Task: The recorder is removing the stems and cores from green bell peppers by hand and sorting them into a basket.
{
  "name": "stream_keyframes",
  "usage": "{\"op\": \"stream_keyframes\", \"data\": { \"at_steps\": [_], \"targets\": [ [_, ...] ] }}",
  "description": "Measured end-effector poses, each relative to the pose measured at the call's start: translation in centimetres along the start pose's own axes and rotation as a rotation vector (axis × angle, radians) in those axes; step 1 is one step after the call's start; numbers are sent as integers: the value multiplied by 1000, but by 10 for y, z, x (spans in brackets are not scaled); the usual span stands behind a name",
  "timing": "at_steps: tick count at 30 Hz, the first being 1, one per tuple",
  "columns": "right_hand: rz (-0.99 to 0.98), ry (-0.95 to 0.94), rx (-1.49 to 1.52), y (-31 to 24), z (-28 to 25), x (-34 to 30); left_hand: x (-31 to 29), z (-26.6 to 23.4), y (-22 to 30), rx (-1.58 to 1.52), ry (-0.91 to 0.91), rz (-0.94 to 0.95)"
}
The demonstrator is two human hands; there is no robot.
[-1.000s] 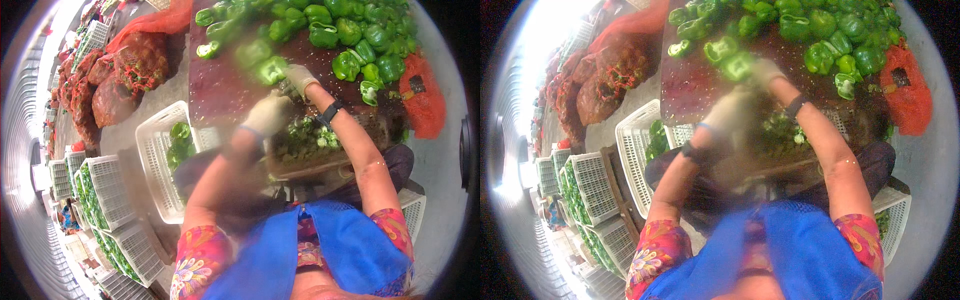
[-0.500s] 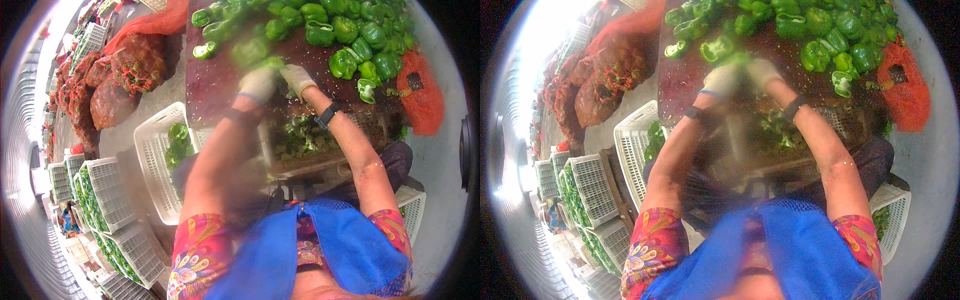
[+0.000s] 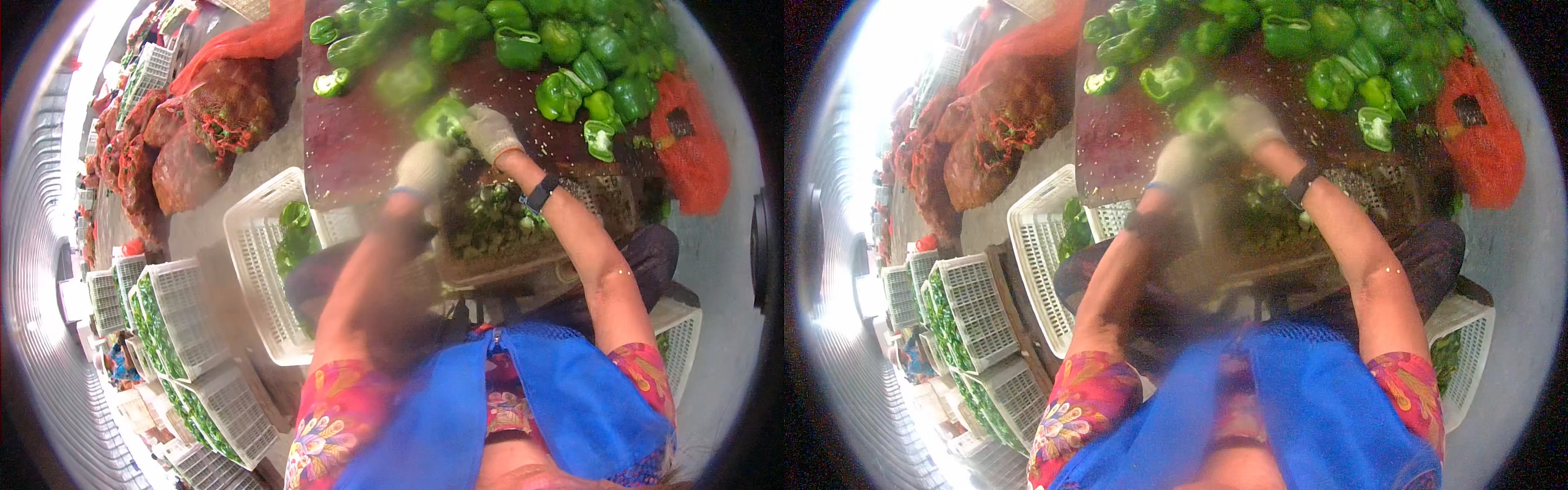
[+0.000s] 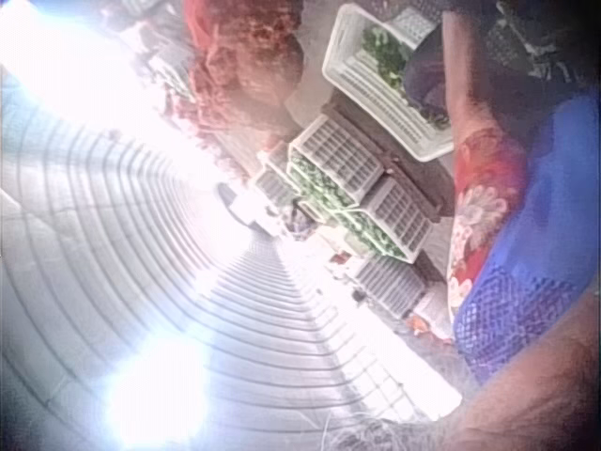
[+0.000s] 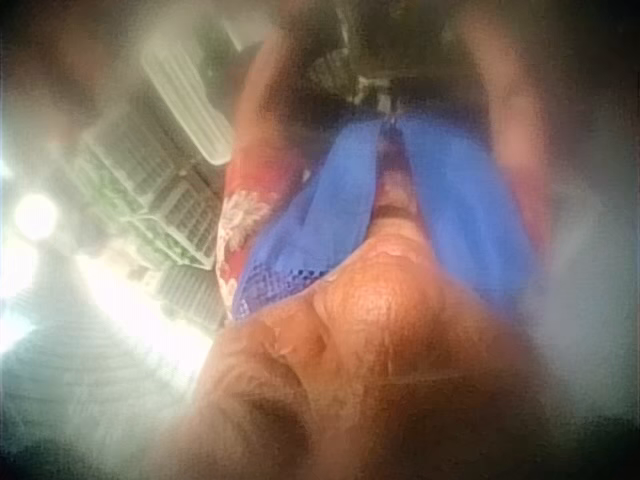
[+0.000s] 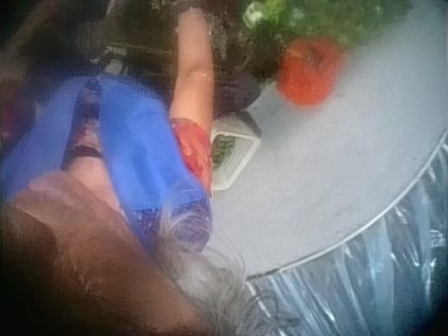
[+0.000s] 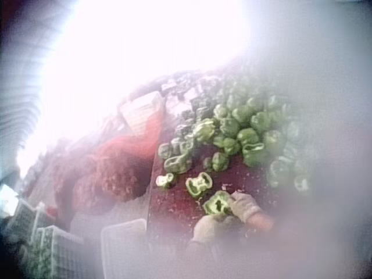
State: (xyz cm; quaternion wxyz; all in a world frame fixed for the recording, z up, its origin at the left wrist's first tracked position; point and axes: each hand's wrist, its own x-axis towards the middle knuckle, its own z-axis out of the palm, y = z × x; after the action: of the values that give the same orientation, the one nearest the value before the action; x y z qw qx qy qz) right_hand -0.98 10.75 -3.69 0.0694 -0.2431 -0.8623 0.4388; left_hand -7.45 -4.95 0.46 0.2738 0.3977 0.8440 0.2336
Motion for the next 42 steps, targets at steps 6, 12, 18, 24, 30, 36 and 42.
{"op": "stream_keyframes", "data": {
  "at_steps": [6,12,18,24,30,36,42],
  "targets": [
    [-100,155,-32,26,6,-1,-15,-13,6,43,-227,232],
    [156,95,-13,-35,-10,-19,31,-22,-8,351,316,-38],
    [74,253,-155,-17,5,-17,47,-18,4,348,164,-230],
    [147,67,21,-30,-5,-13,34,-20,-52,-26,255,169],
    [-221,148,-53,75,-29,20,-4,-26,-35,-280,-492,420],
    [-36,470,-550,-4,-74,7,27,-125,26,361,268,74],
    [-42,235,-142,-71,-30,-2,71,-122,2,464,-45,189]
  ]
}}
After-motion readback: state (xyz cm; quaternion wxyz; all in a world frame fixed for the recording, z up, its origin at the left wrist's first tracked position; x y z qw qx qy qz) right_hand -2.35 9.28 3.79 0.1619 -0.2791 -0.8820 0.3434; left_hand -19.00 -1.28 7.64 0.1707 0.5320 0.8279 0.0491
